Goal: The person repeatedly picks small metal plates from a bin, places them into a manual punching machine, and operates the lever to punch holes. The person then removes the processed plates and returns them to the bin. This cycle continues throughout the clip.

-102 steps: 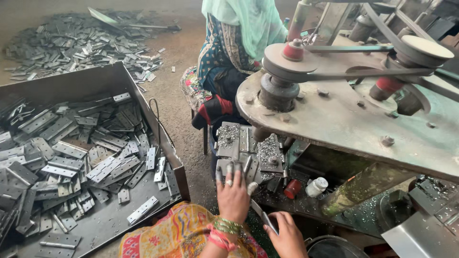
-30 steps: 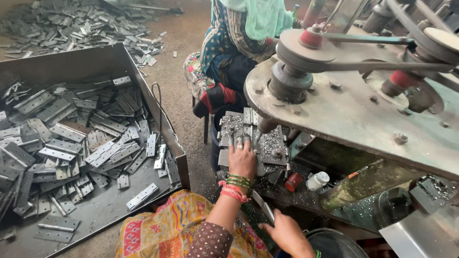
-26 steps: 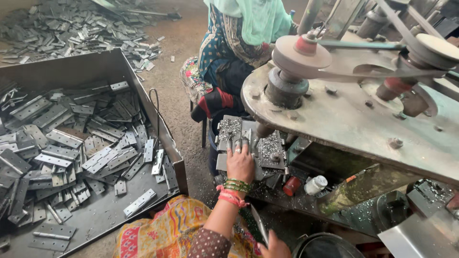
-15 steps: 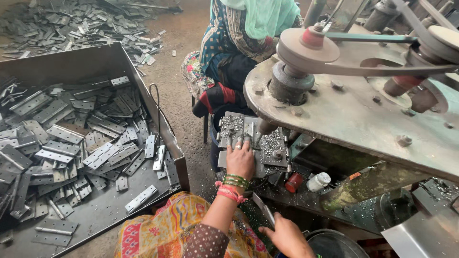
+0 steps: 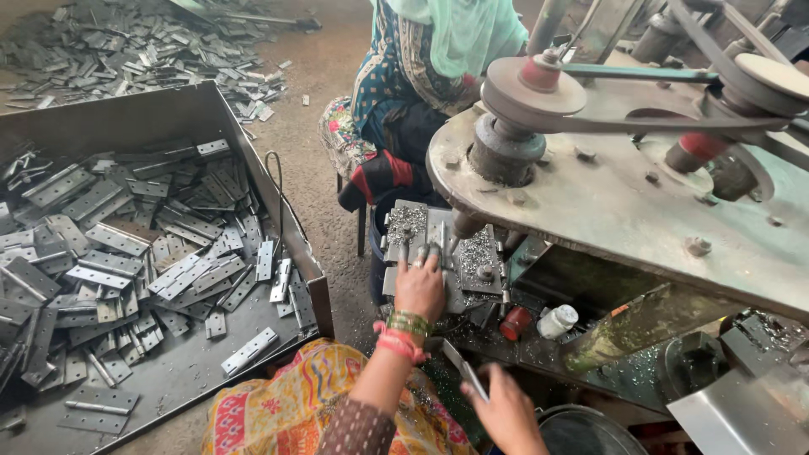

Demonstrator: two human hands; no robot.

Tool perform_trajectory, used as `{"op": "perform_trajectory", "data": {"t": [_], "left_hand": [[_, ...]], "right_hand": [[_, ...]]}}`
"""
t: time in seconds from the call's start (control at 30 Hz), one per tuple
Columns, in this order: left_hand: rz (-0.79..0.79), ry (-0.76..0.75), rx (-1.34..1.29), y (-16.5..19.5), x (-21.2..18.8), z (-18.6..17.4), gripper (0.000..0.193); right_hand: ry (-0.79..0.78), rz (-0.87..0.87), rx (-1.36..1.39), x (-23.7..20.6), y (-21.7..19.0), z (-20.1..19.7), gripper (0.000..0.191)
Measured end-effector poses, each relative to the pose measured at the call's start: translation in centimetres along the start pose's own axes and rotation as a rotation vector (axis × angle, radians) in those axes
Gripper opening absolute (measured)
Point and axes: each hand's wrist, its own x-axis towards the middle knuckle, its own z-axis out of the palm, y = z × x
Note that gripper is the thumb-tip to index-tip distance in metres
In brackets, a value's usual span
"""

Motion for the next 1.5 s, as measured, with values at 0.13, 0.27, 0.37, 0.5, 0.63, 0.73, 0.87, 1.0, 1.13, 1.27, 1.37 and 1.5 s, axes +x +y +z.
{"op": "perform_trajectory", "data": {"t": [0.13,0.27,0.37,0.5,0.63,0.73,0.87,1.0,1.13,1.27,1.37,1.5], "left_hand": [[0.103,0.247,0.317,2.5,-7.7,-0.2,0.037],[0.081,0.41,0.087,3.1,-12.1,0.3,0.033],[0.213,0.525,-0.03,1.9,-11.6,0.1,0.021],[0.184,0.589,-0.232,1.6,-9.5,-0.6,0.013],[0.175,0.768,0.073,1.1,-7.4,-0.9,0.009],[0.075,0.397,0.187,1.3,-5.9,-0.1,0.033],[0.034,0.321,0.014,0.3,-6.0,0.7,0.046],[-0.098,0.346,0.142,0.0,-7.6,0.7,0.061],[0.095,0.273,0.177,1.7,-8.8,1.0,0.051],[0.032,0.327,0.069,1.8,-6.8,1.4,0.047],[-0.023,0.219,0.036,1.4,-5.4,1.6,0.039],[-0.011,0.281,0.062,1.1,-4.9,1.7,0.039]], "right_hand": [[0.297,-0.094,0.187,-1.0,-3.2,-2.7,0.058],[0.425,-0.184,0.27,-1.6,-3.5,-2.6,0.05],[0.508,-0.243,0.283,-1.6,-2.7,-2.1,0.051],[0.477,-0.191,0.304,-1.3,-2.3,-1.9,0.052],[0.414,-0.13,0.294,-1.2,-2.5,-1.9,0.052],[0.429,-0.165,0.275,-1.3,-2.3,-1.7,0.05],[0.432,-0.168,0.288,-1.2,-1.9,-1.4,0.051],[0.383,-0.13,0.283,-1.0,-1.8,-1.2,0.05],[0.36,-0.162,0.294,-0.9,-1.9,-1.4,0.051],[0.324,-0.161,0.283,-0.5,-0.7,-0.6,0.05],[0.275,-0.214,0.14,0.0,1.2,1.7,0.058],[-0.097,-0.025,-0.103,0.5,3.5,6.3,0.072]]}}
